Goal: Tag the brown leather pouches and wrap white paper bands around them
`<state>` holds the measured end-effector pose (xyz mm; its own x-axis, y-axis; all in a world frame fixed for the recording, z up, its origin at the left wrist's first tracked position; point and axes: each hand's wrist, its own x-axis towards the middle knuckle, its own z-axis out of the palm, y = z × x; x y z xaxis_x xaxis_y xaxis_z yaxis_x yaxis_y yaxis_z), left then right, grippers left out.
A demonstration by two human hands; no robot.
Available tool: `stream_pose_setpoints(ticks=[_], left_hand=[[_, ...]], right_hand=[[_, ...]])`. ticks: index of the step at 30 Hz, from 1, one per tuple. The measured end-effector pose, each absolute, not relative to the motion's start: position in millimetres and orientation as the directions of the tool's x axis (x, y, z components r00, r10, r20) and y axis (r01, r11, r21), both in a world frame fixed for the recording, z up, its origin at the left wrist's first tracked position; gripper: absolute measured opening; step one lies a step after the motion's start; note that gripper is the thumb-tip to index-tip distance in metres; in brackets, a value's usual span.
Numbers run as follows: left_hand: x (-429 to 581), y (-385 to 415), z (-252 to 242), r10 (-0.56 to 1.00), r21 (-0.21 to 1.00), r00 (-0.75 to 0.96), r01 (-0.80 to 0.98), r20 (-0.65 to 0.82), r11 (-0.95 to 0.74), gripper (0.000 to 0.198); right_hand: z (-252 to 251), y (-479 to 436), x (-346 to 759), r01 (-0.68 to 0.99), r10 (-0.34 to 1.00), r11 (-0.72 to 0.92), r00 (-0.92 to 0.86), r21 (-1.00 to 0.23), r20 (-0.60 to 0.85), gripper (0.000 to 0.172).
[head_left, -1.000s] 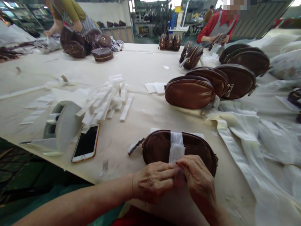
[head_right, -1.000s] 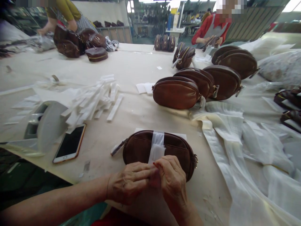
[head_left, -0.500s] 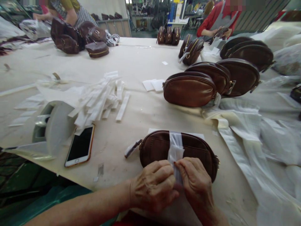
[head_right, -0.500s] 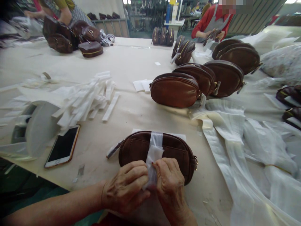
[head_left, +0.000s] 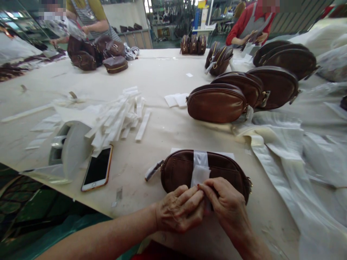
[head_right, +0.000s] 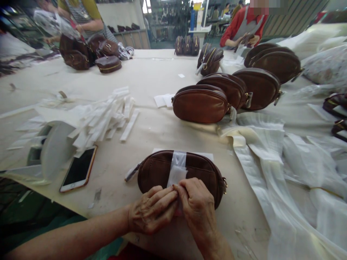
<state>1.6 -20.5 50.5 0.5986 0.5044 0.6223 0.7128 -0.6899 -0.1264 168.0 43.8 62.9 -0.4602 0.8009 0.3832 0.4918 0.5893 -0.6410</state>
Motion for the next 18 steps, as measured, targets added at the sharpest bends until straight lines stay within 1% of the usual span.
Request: stream_pose_setpoints(ticks=[3, 9, 11, 13, 15, 16, 18], left_hand=[[1, -21, 49, 0.506, -0.132, 0.604, 0.712, 0.616, -0.689, 0.019], [3, -23, 46, 0.512, -0.148, 0.597, 0.728, 0.618, -0.670, 0.019], [4, -23, 45, 0.515, -0.157, 0.598, 0.733, 0.614, -0.662, 0.017], [5, -24, 44, 0.523, -0.161, 0.594, 0.740, 0.611, -0.653, 0.017], [4, -23, 43, 0.530, -0.159, 0.587, 0.748, 0.612, -0.644, 0.018], [4, -23, 43, 0.530, -0.156, 0.582, 0.750, 0.617, -0.642, 0.019], [5, -23, 45, 0.527, -0.140, 0.571, 0.750, 0.629, -0.647, 0.021]], right_hand=[[63, 42, 167, 0.520, 0.833, 0.545, -0.427, -0.658, 0.353, 0.028], [63, 43, 162, 0.551, 0.859, 0.509, -0.374, -0.661, 0.349, 0.030], [65, 44, 162, 0.535, 0.885, 0.462, -0.337, -0.707, 0.323, 0.030], [69, 43, 167, 0.470, 0.924, 0.367, -0.285, -0.803, 0.256, 0.029], [73, 38, 184, 0.415, 0.949, 0.299, -0.220, -0.859, 0.224, 0.028], [75, 35, 198, 0.427, 0.955, 0.292, -0.175, -0.856, 0.238, 0.027], [79, 29, 237, 0.554, 0.949, 0.287, -0.050, -0.782, 0.312, 0.029]])
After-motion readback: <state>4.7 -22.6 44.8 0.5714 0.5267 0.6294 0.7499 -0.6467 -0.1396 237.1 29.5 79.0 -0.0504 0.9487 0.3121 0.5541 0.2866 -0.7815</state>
